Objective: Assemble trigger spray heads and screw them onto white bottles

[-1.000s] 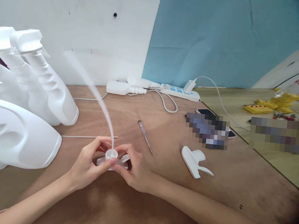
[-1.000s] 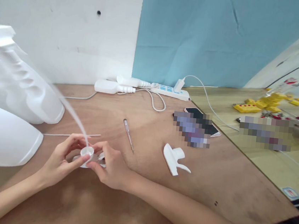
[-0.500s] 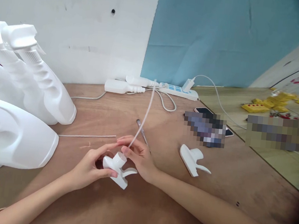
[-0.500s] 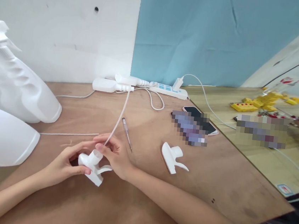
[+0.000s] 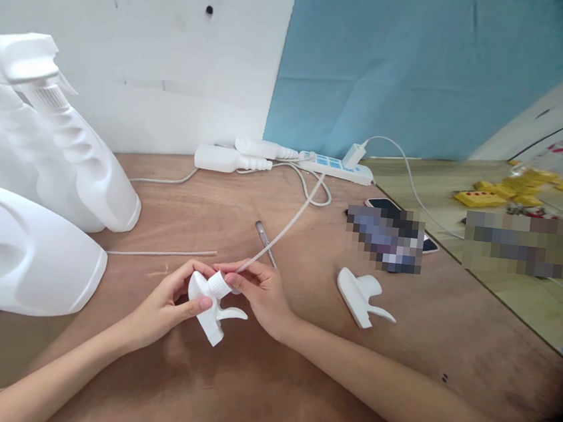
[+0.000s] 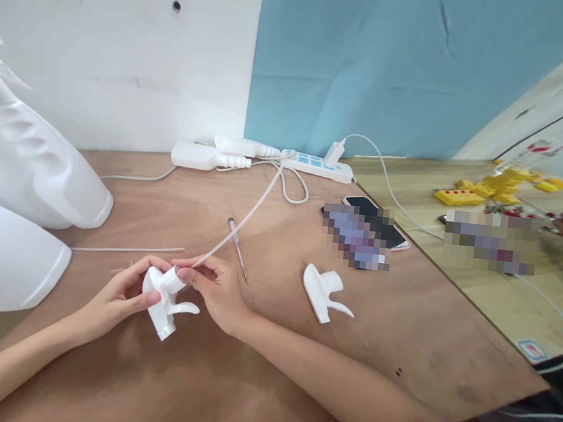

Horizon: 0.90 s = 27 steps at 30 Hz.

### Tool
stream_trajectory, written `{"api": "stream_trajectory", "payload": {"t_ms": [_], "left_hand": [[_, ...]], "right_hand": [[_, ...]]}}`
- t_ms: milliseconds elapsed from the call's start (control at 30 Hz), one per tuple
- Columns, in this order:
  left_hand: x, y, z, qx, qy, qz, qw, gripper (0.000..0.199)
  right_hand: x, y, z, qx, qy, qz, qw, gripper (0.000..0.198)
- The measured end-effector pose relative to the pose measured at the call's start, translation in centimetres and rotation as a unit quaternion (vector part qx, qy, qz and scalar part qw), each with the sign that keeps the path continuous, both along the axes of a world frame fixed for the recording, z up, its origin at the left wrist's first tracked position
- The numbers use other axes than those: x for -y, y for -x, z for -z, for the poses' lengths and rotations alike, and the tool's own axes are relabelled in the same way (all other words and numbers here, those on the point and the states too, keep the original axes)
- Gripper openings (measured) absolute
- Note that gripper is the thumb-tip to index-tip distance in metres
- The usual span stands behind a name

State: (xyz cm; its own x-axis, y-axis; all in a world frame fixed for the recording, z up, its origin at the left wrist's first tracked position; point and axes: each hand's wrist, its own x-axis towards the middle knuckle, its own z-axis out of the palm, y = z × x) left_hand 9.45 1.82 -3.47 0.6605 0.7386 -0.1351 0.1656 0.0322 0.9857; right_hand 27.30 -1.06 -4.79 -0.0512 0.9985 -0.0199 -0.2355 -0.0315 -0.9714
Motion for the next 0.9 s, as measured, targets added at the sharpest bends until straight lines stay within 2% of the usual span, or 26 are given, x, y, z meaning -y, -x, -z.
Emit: {"api": "stream_trajectory", "payload": {"t_ms": [167,333,500,667,900], "left_hand": [[0.0,-0.4,0.3,-0.007,0.012,-0.008,1.0,0.028],[-0.1,-0.4,0.4,-0.006,0.019,-0.005,1.0,0.03],[0.0,-0.1,0.1,-0.027,0.006,0.049,0.998,0.026],[-0.3,0.2,0.2,0.011,0.006,0.011,1.0,0.027],[-0.3,0.3,-0.4,0.002,-0.033,0.018,0.999,0.03]], "right_hand": [[0.3,0.3,-0.4,-0.004,0.024,0.013,1.0,0.016],[0.3,0.4,-0.2,0.011,0.016,0.002,1.0,0.021],[-0.5,0.0,0.3,-0.042,0.012,0.081,0.996,0.027],[-0.8,-0.2,0.2,-0.052,0.011,0.072,0.996,0.027],[-0.8,-0.4,0.7,-0.045,-0.012,0.057,0.997,0.016]]}}
